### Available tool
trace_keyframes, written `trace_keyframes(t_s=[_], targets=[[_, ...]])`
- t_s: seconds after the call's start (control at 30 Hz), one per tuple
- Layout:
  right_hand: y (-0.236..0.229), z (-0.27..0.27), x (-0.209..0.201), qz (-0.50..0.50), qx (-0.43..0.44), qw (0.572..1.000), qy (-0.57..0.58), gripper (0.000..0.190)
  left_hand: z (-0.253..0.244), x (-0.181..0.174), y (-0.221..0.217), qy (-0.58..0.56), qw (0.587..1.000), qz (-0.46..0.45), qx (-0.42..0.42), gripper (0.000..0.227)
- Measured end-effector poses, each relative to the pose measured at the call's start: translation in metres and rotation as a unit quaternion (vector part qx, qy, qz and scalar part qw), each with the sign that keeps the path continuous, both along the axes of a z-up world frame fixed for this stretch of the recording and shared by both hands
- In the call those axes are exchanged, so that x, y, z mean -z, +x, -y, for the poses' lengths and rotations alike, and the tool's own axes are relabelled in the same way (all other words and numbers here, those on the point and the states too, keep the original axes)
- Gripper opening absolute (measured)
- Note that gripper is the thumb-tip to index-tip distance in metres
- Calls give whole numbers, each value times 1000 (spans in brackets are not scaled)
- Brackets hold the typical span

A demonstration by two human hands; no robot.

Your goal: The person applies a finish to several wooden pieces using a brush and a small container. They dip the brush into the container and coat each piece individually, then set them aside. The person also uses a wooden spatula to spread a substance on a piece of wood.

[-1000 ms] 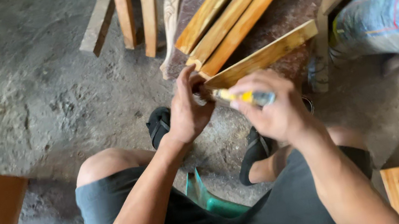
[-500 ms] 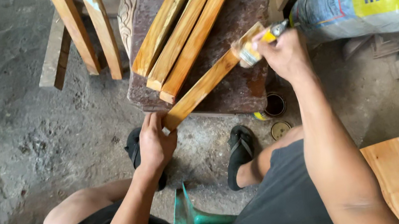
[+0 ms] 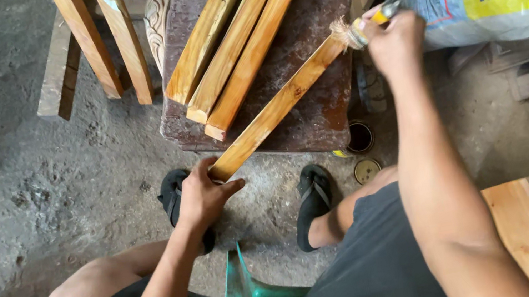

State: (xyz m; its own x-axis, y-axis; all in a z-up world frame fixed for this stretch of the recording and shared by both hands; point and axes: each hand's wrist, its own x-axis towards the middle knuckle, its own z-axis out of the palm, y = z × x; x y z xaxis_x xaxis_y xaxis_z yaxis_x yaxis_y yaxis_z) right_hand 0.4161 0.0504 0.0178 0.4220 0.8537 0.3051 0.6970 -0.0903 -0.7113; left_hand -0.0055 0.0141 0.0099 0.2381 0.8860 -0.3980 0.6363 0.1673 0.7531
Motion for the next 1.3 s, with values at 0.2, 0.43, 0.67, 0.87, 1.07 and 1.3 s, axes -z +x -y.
trace_keyframes(t_s=[0.2,0.43,0.67,0.87,1.07,1.3], targets=[[-6,2,-29,-48,-75,996,-2,10,-4,-1,-2,-150,980,105,-75,38],[-149,45,-105,27,-219,972,-82,15,-10,16,-7,-210,949,190,-139,38],[-168,59,-71,-20,-230,962,-145,17,-1,40,-8,-193,948,217,-133,31],[-164,59,-88,-27,-270,933,-238,16,3,46,-4,-210,925,289,-130,27],[-165,64,-120,-49,-237,966,95,8,2,10,9,41,949,296,-97,41],[-168,73,-90,4,-223,975,21,7,7,-31,13,247,955,163,13,48]])
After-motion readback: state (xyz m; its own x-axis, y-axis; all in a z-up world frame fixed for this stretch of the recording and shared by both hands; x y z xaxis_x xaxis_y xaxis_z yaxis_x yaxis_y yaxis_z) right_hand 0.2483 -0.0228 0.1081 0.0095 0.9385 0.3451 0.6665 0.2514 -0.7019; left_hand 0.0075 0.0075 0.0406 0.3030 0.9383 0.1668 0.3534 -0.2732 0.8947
